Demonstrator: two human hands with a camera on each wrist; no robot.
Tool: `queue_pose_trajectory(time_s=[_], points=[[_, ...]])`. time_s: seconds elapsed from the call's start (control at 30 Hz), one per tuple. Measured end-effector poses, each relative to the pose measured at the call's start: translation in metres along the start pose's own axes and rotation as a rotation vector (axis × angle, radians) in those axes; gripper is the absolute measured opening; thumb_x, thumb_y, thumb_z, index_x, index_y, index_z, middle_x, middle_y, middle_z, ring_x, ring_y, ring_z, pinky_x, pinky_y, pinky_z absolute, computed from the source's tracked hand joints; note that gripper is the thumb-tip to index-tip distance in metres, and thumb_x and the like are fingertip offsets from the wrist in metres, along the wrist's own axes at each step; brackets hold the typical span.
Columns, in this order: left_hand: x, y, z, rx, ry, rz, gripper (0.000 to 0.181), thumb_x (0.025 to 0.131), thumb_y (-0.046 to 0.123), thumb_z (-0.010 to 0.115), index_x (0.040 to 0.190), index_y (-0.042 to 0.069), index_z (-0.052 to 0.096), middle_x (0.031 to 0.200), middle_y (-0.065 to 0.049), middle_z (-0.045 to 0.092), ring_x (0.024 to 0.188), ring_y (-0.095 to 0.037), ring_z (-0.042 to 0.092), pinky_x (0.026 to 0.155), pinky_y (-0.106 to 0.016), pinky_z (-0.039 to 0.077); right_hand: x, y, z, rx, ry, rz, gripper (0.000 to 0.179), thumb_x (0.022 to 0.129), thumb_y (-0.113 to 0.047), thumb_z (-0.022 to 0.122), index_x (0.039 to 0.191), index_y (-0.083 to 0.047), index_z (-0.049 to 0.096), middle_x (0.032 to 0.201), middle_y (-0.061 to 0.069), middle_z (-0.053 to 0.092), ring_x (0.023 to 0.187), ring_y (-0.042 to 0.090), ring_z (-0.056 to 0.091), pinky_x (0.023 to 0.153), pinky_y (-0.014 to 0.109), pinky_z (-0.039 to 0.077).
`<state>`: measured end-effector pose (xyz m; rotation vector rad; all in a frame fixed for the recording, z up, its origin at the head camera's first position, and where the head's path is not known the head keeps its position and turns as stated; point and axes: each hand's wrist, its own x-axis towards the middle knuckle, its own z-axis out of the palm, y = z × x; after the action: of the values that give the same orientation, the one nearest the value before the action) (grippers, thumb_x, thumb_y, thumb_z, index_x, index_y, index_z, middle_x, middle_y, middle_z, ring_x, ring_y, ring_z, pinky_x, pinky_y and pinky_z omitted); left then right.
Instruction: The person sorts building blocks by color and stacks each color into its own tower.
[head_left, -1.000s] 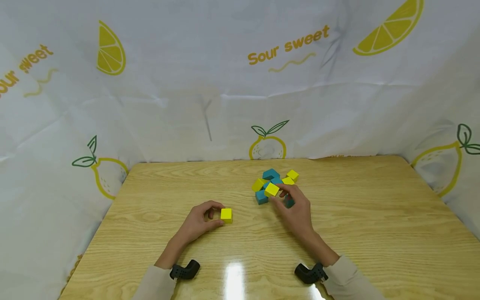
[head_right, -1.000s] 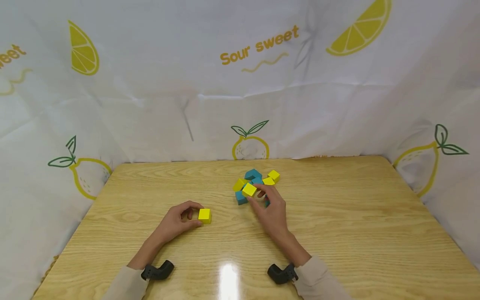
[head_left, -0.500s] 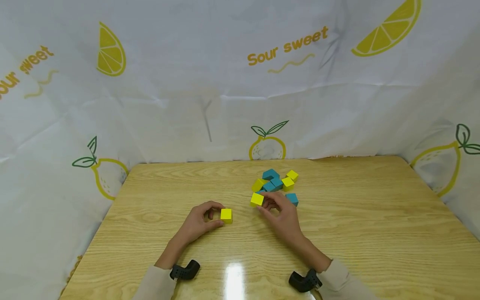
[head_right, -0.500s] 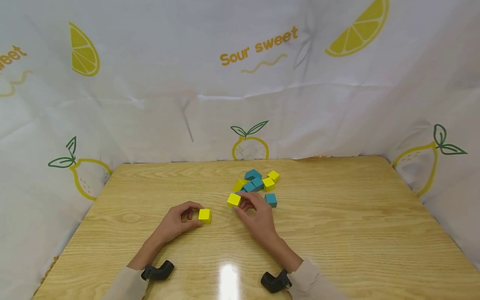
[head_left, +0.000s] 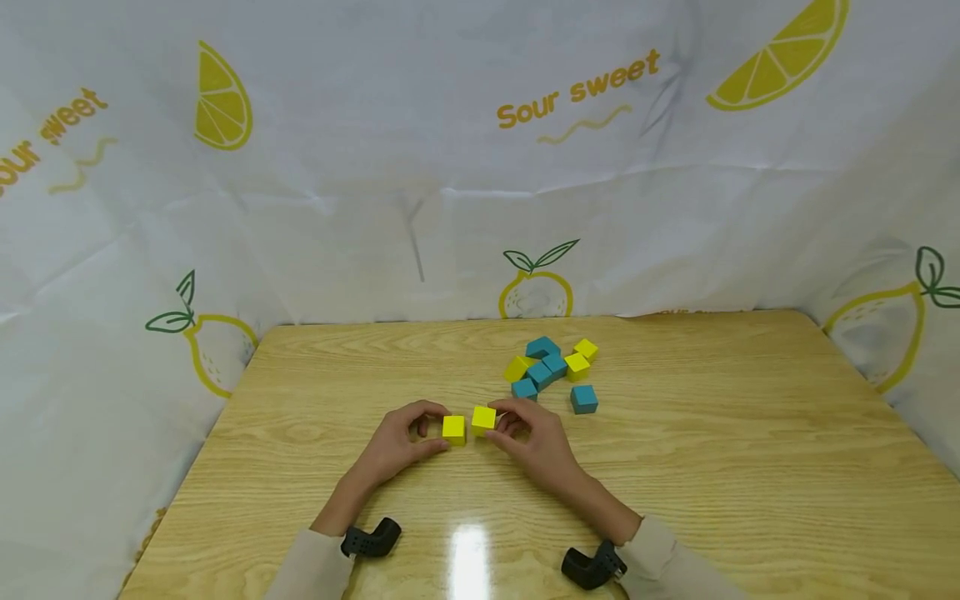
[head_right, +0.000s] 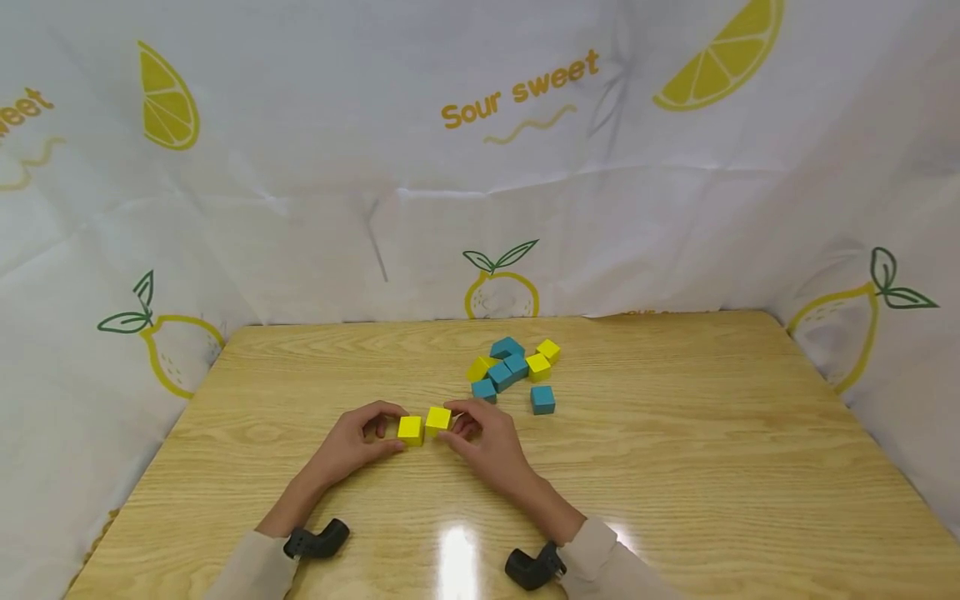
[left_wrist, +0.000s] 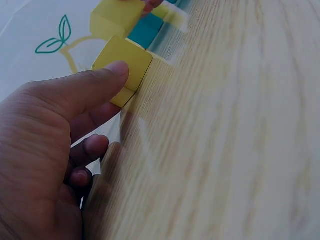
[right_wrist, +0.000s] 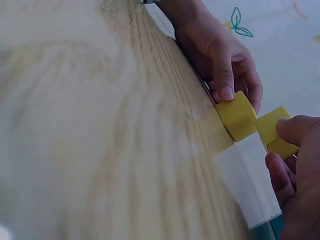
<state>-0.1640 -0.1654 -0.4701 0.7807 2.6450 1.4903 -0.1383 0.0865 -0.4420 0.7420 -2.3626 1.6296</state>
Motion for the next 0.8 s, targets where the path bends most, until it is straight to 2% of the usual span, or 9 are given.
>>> queue_pose_trajectory(time_s=[0.13,0.23,0.4,0.8], points=[[0.001,-0.001,0.001,-0.004,-0.001,-0.016,0.035,0.081,0.022,0.078,0.114,0.02,0.065,0.084,0.0,0.058,0.071,-0.016,0.047,0.063,-0.029,0.041,0.0,0.02,0.008,0.001,-0.034,0.022,0.035,0.083,-0.004,0.073,0.116,0.001,0.064,0.094,0.015,0.063,0.077,0.023,0.061,0.068,0.03,0.053],[0.001,-0.001,0.001,-0.004,-0.002,-0.025,0.035,0.081,0.022,0.078,0.113,0.021,0.065,0.084,0.001,0.058,0.072,-0.015,0.047,0.064,-0.03,0.041,0.0,0.026,0.009,-0.003,-0.046,0.025,0.035,0.084,-0.008,0.074,0.117,-0.004,0.064,0.094,0.009,0.064,0.077,0.017,0.061,0.068,0.028,0.052],[0.001,-0.002,0.001,0.002,0.002,-0.024,0.035,0.081,0.021,0.079,0.113,0.023,0.065,0.085,0.003,0.058,0.072,-0.015,0.047,0.064,-0.03,0.041,0.0,0.028,0.01,-0.005,-0.065,0.022,0.034,0.084,-0.011,0.075,0.116,-0.007,0.065,0.092,0.005,0.063,0.076,0.013,0.06,0.068,0.026,0.052],[0.0,-0.002,0.001,0.006,0.0,-0.029,0.036,0.081,0.023,0.079,0.114,0.021,0.065,0.085,0.002,0.058,0.072,-0.015,0.047,0.064,-0.03,0.041,0.002,0.03,0.013,-0.044,-0.098,0.052,0.034,0.084,-0.012,0.075,0.116,-0.007,0.065,0.092,0.003,0.061,0.076,0.011,0.06,0.067,0.025,0.052]])
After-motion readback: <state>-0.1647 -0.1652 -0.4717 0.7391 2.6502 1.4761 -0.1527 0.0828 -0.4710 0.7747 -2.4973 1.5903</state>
